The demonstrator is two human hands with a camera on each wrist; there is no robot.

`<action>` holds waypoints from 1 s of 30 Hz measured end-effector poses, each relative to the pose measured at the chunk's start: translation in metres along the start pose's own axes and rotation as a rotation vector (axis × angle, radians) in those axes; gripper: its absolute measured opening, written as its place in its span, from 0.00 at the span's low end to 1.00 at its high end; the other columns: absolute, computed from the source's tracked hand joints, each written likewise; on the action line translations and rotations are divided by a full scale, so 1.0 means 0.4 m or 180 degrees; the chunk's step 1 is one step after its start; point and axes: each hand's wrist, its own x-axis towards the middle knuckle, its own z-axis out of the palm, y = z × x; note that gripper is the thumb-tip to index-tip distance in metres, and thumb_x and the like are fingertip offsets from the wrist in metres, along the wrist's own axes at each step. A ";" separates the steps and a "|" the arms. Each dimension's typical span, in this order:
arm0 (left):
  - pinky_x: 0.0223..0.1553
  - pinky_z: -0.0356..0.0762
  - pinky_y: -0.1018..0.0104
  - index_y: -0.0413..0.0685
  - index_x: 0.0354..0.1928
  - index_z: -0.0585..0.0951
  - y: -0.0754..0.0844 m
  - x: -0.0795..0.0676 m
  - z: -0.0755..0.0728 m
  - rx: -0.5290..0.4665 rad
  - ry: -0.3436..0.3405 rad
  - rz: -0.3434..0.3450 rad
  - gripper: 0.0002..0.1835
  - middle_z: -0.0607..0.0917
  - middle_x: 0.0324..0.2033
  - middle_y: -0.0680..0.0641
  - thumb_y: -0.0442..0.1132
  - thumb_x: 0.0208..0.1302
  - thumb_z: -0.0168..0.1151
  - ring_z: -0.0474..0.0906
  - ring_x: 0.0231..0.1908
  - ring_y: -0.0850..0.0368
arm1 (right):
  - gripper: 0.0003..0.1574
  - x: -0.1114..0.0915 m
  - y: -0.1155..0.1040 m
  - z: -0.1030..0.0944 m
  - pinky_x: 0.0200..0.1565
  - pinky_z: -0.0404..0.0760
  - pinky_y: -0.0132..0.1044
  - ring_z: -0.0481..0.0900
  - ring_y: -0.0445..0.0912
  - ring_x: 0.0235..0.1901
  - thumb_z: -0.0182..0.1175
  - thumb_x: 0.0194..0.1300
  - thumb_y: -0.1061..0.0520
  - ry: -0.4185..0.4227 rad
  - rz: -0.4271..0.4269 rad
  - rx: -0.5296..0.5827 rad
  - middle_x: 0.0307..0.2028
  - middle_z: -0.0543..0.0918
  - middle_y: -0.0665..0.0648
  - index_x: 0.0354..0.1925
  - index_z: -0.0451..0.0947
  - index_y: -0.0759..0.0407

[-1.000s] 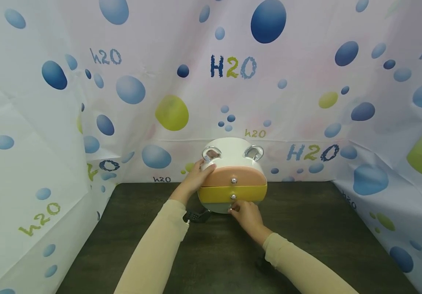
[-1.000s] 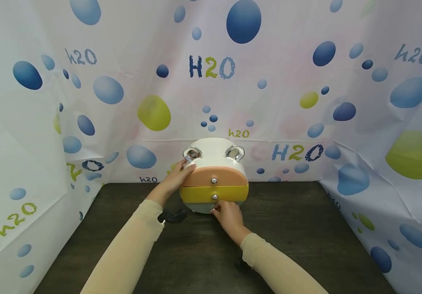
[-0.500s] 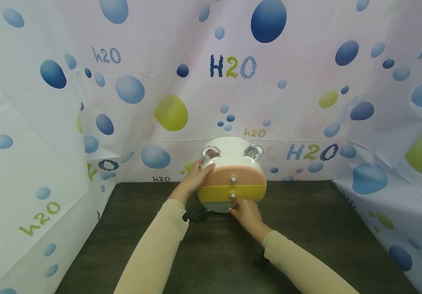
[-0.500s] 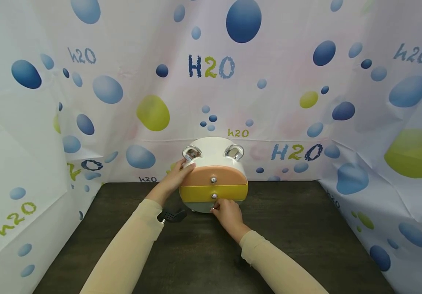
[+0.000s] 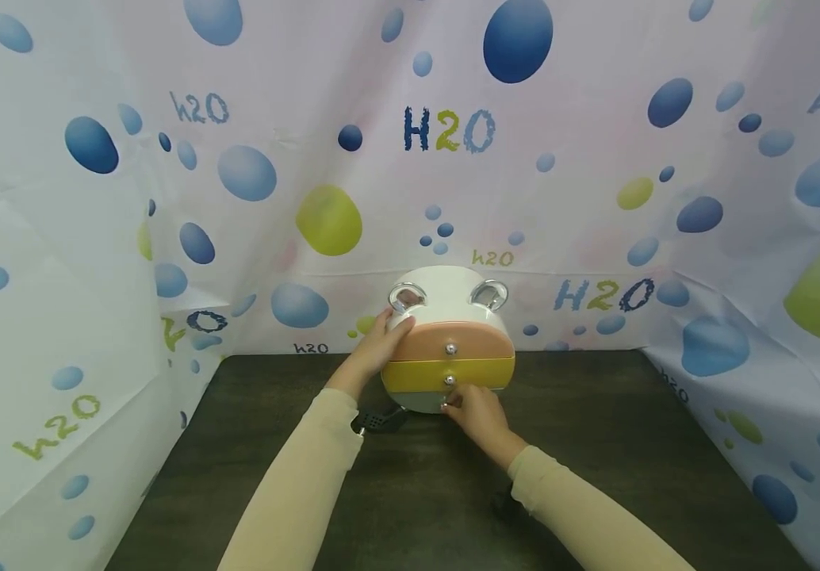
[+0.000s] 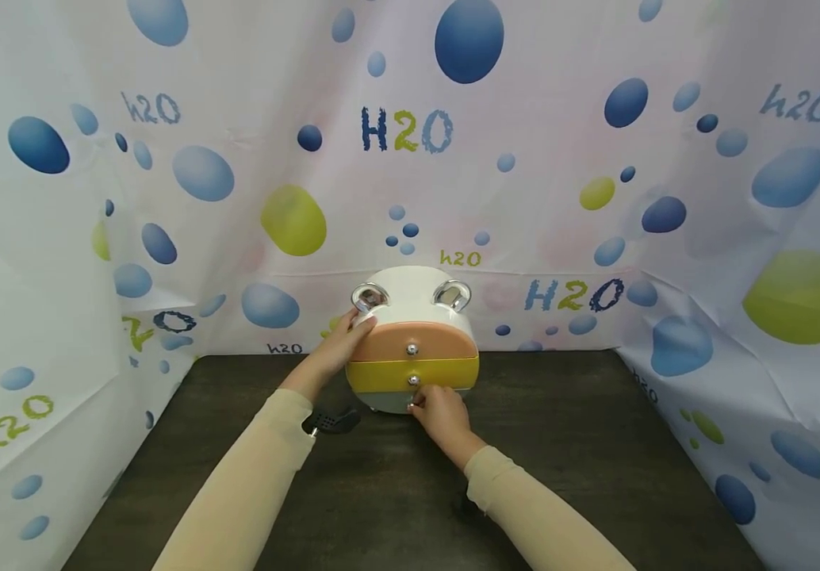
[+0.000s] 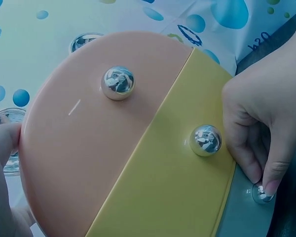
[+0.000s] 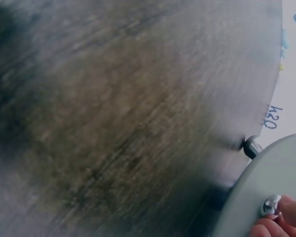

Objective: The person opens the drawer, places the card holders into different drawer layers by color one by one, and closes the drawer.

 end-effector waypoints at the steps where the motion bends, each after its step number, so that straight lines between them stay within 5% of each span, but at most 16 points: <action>1: 0.73 0.47 0.41 0.49 0.80 0.47 0.000 -0.001 -0.001 0.0002 0.0009 0.0004 0.50 0.51 0.77 0.38 0.72 0.68 0.46 0.46 0.76 0.40 | 0.06 0.001 -0.001 -0.001 0.33 0.82 0.40 0.83 0.41 0.28 0.76 0.56 0.55 -0.0017 0.0001 0.0013 0.27 0.86 0.46 0.26 0.86 0.52; 10: 0.73 0.46 0.41 0.47 0.80 0.46 -0.011 -0.009 -0.012 -0.0081 -0.0008 0.0066 0.49 0.50 0.77 0.37 0.69 0.70 0.46 0.46 0.76 0.39 | 0.05 0.006 0.000 -0.008 0.36 0.83 0.40 0.84 0.41 0.30 0.75 0.57 0.58 -0.0253 -0.0126 0.0070 0.29 0.87 0.46 0.29 0.86 0.52; 21: 0.69 0.60 0.41 0.48 0.77 0.58 -0.029 -0.047 -0.025 0.0225 0.0229 0.0148 0.41 0.64 0.73 0.38 0.66 0.72 0.47 0.63 0.70 0.39 | 0.06 0.004 0.015 -0.038 0.40 0.84 0.39 0.85 0.44 0.36 0.70 0.60 0.64 -0.0751 -0.0321 0.0388 0.35 0.87 0.50 0.37 0.85 0.57; 30: 0.63 0.69 0.42 0.46 0.76 0.61 -0.082 -0.116 -0.032 0.0496 0.0200 0.0345 0.39 0.68 0.70 0.37 0.64 0.74 0.48 0.70 0.65 0.38 | 0.21 -0.006 0.027 -0.113 0.49 0.82 0.51 0.84 0.58 0.49 0.68 0.65 0.58 -0.1448 -0.0387 0.0455 0.51 0.84 0.63 0.54 0.80 0.65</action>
